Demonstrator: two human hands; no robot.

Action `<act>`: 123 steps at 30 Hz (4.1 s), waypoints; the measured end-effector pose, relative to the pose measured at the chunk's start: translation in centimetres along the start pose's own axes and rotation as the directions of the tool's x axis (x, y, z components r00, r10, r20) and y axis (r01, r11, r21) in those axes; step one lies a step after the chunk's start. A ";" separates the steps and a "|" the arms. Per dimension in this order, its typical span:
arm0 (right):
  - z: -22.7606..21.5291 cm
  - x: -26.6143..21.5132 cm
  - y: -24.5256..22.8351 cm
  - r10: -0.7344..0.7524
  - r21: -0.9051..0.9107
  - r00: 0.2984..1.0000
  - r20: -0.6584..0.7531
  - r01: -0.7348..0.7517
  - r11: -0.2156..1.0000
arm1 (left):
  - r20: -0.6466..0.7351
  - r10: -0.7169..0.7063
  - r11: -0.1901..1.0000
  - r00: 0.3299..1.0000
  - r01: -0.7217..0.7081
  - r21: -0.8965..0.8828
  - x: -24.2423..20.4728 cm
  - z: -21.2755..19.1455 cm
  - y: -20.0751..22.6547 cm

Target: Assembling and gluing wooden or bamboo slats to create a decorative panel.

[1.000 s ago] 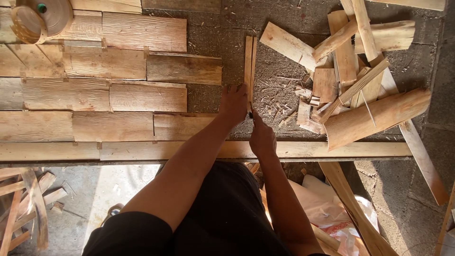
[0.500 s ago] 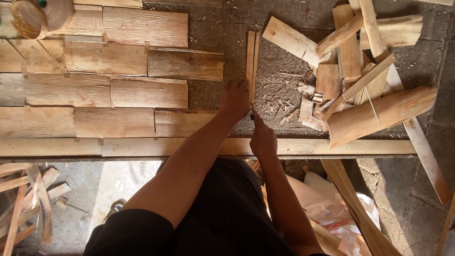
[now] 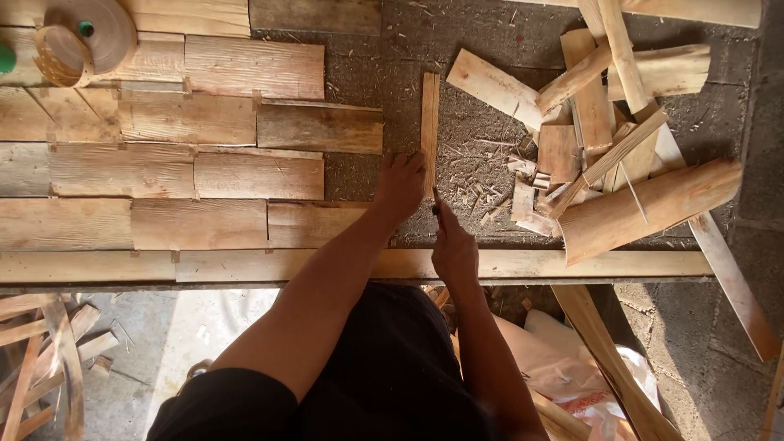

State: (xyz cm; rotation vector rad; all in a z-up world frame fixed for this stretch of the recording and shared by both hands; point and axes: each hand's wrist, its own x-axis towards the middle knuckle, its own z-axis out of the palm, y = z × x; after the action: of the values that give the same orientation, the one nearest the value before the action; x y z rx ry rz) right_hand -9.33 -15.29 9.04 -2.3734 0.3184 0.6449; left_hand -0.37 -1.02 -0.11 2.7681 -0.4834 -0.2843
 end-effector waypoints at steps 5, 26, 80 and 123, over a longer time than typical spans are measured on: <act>1.8 4.2 0.6 -0.017 -0.074 0.997 -0.071 0.011 0.997 | 0.053 -0.017 0.999 0.998 0.016 0.030 0.2 -1.7 0.5; 2.0 4.0 -0.4 0.065 -0.258 0.998 0.007 -0.061 0.964 | 0.114 -0.028 1.000 0.993 0.029 -0.006 0.1 -3.4 0.9; 2.0 4.9 10.7 -0.117 -0.373 0.907 -0.406 -0.048 0.927 | 0.206 -0.623 0.547 0.755 0.608 -0.575 2.2 4.2 1.6; 4.5 30.0 -20.4 -0.748 -0.509 0.662 -0.054 0.626 0.591 | -0.156 -0.403 0.913 0.902 0.409 0.003 3.3 -6.3 -29.3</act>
State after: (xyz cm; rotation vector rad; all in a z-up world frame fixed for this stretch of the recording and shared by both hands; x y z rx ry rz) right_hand 22.25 1.29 1.06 -2.7258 -0.7405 -0.0033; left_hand 12.87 25.69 -4.62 2.8754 0.1367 -0.1544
